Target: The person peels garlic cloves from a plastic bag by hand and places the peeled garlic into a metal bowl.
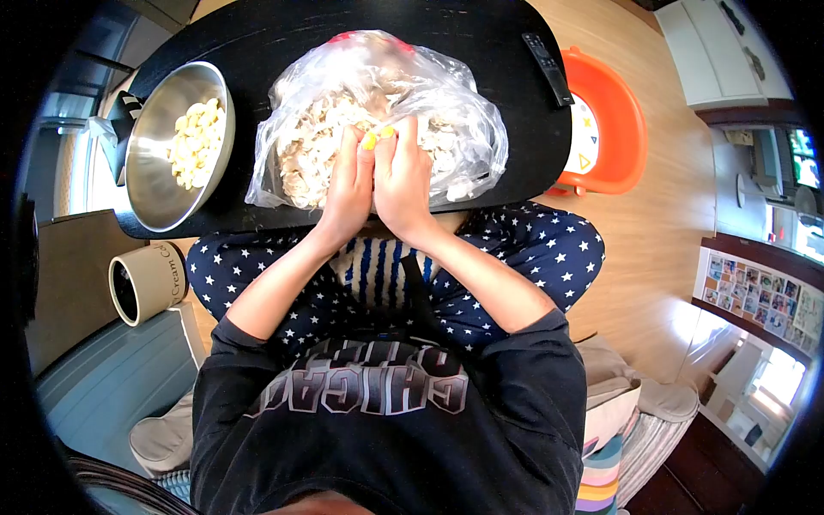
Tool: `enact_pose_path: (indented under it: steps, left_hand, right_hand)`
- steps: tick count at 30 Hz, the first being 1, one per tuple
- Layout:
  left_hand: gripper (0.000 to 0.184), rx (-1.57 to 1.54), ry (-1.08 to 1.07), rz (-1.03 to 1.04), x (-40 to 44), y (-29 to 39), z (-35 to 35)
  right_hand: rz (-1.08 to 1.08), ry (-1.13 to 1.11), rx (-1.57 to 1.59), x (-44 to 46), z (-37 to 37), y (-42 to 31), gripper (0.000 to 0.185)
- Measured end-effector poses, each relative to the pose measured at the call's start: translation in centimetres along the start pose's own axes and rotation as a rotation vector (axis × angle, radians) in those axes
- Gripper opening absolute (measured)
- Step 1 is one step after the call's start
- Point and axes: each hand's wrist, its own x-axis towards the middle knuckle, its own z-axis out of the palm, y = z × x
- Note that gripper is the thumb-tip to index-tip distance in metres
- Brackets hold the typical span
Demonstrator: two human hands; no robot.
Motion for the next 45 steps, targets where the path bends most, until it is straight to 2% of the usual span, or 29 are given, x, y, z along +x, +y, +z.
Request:
enact_pose_path:
  steps: [5, 6, 10, 14, 16, 17, 19, 21, 22, 24, 25, 27, 29, 30, 31, 33, 37, 38, 40, 42, 43, 44, 45]
  left_hand:
    - [0.016, 0.062, -0.007, 0.049, 0.3, -0.1, 0.1]
    - [0.016, 0.064, -0.009, 0.048, 0.3, -0.1, 0.1]
    - [0.015, 0.001, -0.035, -0.055, 0.2, -0.2, 0.4]
    - [0.016, -0.122, -0.036, -0.147, 0.3, -0.6, 0.5]
    - [0.019, -0.205, -0.003, -0.158, 0.7, -0.3, 0.7]
    - [0.023, -0.286, 0.028, -0.168, 0.9, 0.0, 0.7]
    - [0.031, -0.275, -0.005, -0.224, 1.7, 0.1, -0.2]
    - [0.035, -0.547, -0.006, -0.518, 2.3, 0.4, -0.8]
    - [0.034, -0.715, -0.035, -0.594, 2.4, 1.6, -1.3]
    - [0.034, -0.687, -0.068, -0.648, 2.8, 2.1, -2.5]
    - [0.034, -0.662, -0.11, -0.705, 2.8, 2.1, -3.0]
    - [0.033, -0.587, -0.071, -0.679, 2.5, 1.9, -3.1]
    - [0.03, -0.441, -0.019, -0.624, 2.1, 1.5, -2.3]
    - [0.027, -0.314, 0.038, -0.394, 1.7, 0.8, -1.6]
    - [0.027, -0.316, 0.04, -0.395, 1.6, 0.3, -1.5]
    - [0.027, -0.151, 0.076, -0.126, 1.3, -0.1, -1.4]
    - [0.024, -0.216, 0.084, -0.143, 1.2, 0.2, -1.2]
    - [0.026, -0.108, 0.065, -0.141, 1.0, -0.4, -1.0]
    - [0.028, -0.001, 0.045, -0.138, 0.8, -0.7, -0.8]
    - [0.025, -0.214, -0.056, -0.185, 0.5, -0.6, -0.6]
    - [0.025, -0.213, -0.059, -0.183, 0.6, -0.5, -0.7]
    - [0.024, -0.539, -0.105, -0.224, 0.9, -0.4, -0.7]
    - [0.023, -0.865, -0.152, -0.264, 1.1, -0.3, -0.9]
  right_hand:
    - [0.064, 0.011, 0.073, 0.4, 0.0, 0.8, 0.013]
    - [0.146, -0.012, 0.14, 0.4, -0.1, 0.9, 0.014]
    - [0.325, -0.034, 0.359, 0.5, -0.4, 0.6, 0.015]
    - [0.382, -0.025, 0.476, 0.6, -0.2, 1.0, 0.016]
    - [0.174, 0.048, 0.245, 0.6, 0.2, 0.9, 0.016]
    - [0.173, 0.05, 0.246, 0.7, 0.3, 1.0, 0.016]
    - [0.078, -0.024, 0.05, 1.2, 0.5, 1.1, 0.015]
    - [0.004, -0.046, -0.018, 1.3, 0.4, 0.6, 0.012]
    - [-0.217, -0.063, -0.143, 1.5, 0.3, 0.8, 0.01]
    - [-0.632, -0.05, -0.298, 2.1, 0.3, 1.0, 0.01]
    - [-0.635, -0.056, -0.291, 2.2, 0.1, 0.9, 0.01]
    - [-0.654, -0.083, -0.331, 2.3, 0.0, 0.8, 0.012]
    - [-0.616, -0.086, -0.322, 2.1, 0.3, 1.1, 0.013]
    - [-0.594, -0.093, -0.318, 2.0, 0.4, 1.3, 0.013]
    - [-0.571, -0.099, -0.314, 1.9, 0.5, 1.3, 0.013]
    - [-0.552, -0.099, -0.283, 1.7, 0.6, 0.9, 0.012]
    - [-0.53, -0.062, -0.221, 1.8, 1.1, 1.1, 0.009]
    - [-0.531, -0.062, -0.221, 1.8, 0.9, 0.8, 0.009]
    - [0.003, -0.107, -0.032, 1.9, 0.3, -0.9, 0.01]
    - [0.027, -0.111, 0.012, 2.2, -0.2, -0.9, 0.011]
    - [0.048, -0.113, 0.058, 2.4, -0.4, -0.8, 0.015]
    - [0.046, -0.1, 0.221, 2.7, -0.4, -0.4, 0.015]
    - [0.044, -0.098, 0.222, 3.0, -0.6, -0.3, 0.015]
